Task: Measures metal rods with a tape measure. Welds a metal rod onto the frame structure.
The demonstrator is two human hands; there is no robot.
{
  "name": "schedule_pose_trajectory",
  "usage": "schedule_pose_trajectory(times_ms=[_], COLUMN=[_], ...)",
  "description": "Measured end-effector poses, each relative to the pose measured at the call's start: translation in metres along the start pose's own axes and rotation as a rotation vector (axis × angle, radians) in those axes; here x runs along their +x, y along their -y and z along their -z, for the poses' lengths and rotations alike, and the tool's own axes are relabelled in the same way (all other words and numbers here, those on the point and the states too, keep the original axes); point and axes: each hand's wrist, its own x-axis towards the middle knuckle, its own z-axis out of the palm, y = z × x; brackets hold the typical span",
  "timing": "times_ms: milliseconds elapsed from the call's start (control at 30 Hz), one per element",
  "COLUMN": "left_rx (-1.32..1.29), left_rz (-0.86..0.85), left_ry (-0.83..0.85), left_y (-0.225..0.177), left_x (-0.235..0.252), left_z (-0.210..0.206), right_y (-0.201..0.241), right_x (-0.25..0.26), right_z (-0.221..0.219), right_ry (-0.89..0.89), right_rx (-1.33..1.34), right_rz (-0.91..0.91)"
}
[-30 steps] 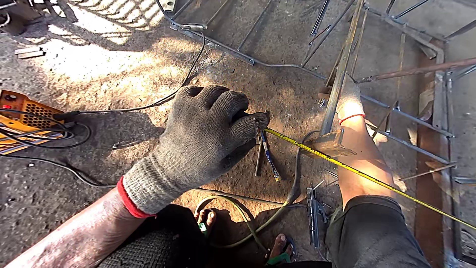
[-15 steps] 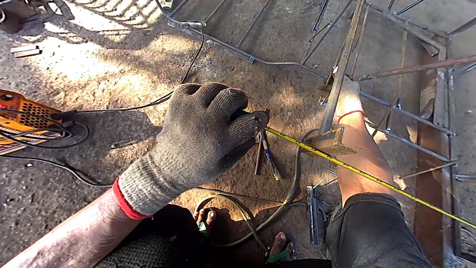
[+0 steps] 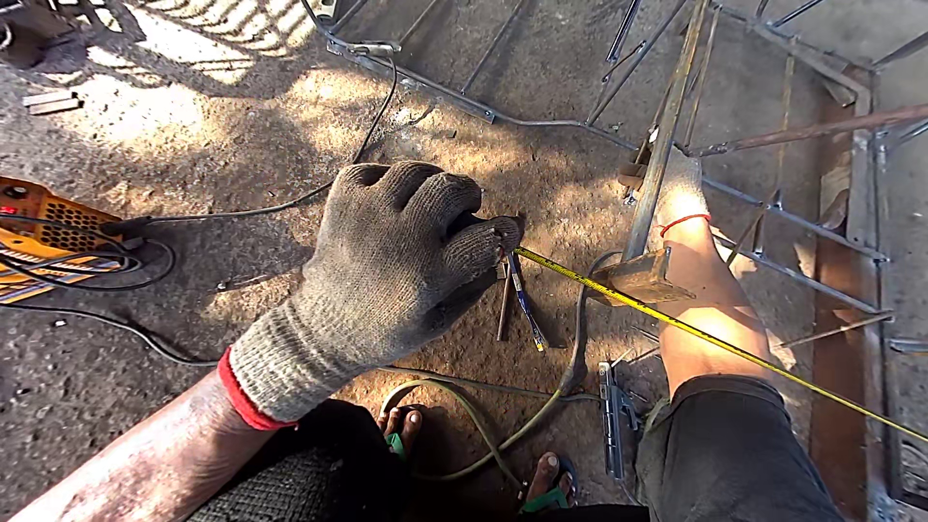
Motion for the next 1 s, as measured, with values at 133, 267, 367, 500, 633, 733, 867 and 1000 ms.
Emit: schedule_pose_trajectory(times_ms=[133,267,367,500,633,733,867,1000], left_rx=[0.002,0.01,0.006,-0.004,0.001,-0.003,0.01,0.0], left_rz=[-0.005,-0.013,-0.004,-0.009,-0.007,-0.003,-0.002,-0.011], left_ry=[-0.011,-0.013,-0.009,-0.002,-0.011,-0.007,-0.003,-0.013], left_y=[0.0,0.001,0.0,0.0,0.001,0.0,0.0,0.0], left_x=[0.0,0.0,0.0,0.0,0.0,0.001,0.0,0.0], left_z=[-0.001,-0.002,-0.001,-0.001,-0.002,-0.002,-0.002,-0.001], right_y=[0.001,0.003,0.005,0.001,0.0,0.004,0.018,0.041], right_x=[-0.002,-0.002,-0.002,0.004,0.005,0.001,-0.034,-0.075], right_z=[0.0,-0.001,-0.001,0.001,0.001,0.002,-0.004,-0.009], right_ry=[-0.001,0.006,0.027,0.019,0.013,0.02,0.011,0.062], right_rx=[-0.024,0.035,0.022,0.04,0.026,0.003,-0.062,-0.106], right_rz=[0.033,-0.022,-0.041,-0.041,-0.037,-0.032,0.003,0.008])
